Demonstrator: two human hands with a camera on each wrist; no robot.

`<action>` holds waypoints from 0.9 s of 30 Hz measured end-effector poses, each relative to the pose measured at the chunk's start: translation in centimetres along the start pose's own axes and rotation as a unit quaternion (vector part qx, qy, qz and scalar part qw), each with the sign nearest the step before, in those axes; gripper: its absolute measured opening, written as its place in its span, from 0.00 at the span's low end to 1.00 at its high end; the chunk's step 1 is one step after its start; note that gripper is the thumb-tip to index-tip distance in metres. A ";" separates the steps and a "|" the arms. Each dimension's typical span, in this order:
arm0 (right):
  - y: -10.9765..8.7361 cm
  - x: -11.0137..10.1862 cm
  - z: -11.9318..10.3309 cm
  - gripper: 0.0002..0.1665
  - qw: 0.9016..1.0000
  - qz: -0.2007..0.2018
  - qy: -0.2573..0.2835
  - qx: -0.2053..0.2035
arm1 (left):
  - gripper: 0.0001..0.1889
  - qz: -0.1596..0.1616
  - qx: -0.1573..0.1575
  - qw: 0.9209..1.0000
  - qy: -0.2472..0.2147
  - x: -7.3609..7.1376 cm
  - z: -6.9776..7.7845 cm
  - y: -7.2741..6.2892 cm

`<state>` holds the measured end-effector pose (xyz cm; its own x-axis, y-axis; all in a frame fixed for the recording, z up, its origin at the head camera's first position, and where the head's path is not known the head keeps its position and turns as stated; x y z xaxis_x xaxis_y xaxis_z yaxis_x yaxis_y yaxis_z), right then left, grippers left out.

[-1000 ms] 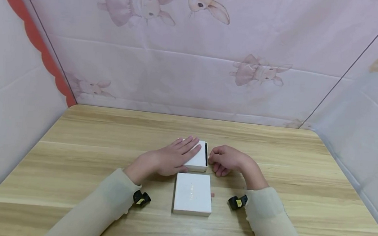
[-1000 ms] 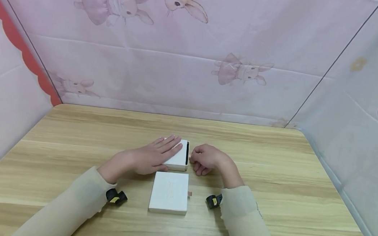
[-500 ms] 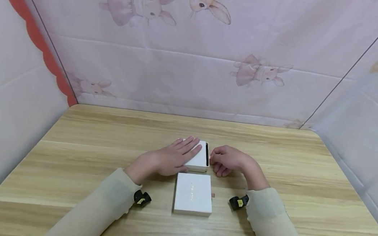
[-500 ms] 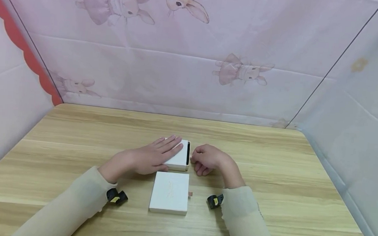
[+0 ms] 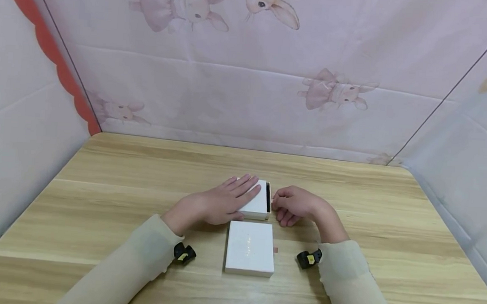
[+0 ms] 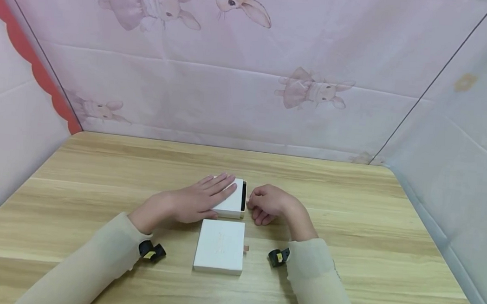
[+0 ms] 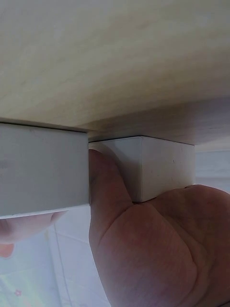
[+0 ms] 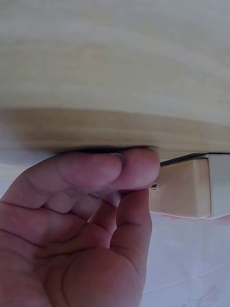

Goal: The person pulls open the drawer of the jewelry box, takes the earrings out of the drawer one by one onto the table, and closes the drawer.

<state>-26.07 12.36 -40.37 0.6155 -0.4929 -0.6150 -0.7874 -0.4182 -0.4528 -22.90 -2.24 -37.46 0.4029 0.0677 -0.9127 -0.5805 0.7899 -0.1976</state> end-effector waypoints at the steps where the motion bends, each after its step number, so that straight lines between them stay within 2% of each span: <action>1: 0.0 0.0 0.0 0.16 1.000 0.000 0.001 0.000 | 0.41 0.000 0.001 1.000 -0.001 0.0 0.0 0.1; 27: 0.0 0.0 0.4 0.16 1.000 -0.006 0.010 0.000 | 0.41 0.001 -0.005 1.000 0.003 0.0 0.0 -0.1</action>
<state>-26.14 12.66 -40.63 0.6249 -0.5032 -0.5970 -0.7804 -0.4237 -0.4598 -22.89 -2.30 -37.48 0.3978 0.0656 -0.9151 -0.5885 0.7835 -0.1996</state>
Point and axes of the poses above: each hand's wrist, its own y-axis towards the middle knuckle, its own x-axis out of the palm, z = x × y, the point moved 9 cm from there along y, towards the middle knuckle, and after that the axes turned 13 degrees about -y, right-handed, at the moved point
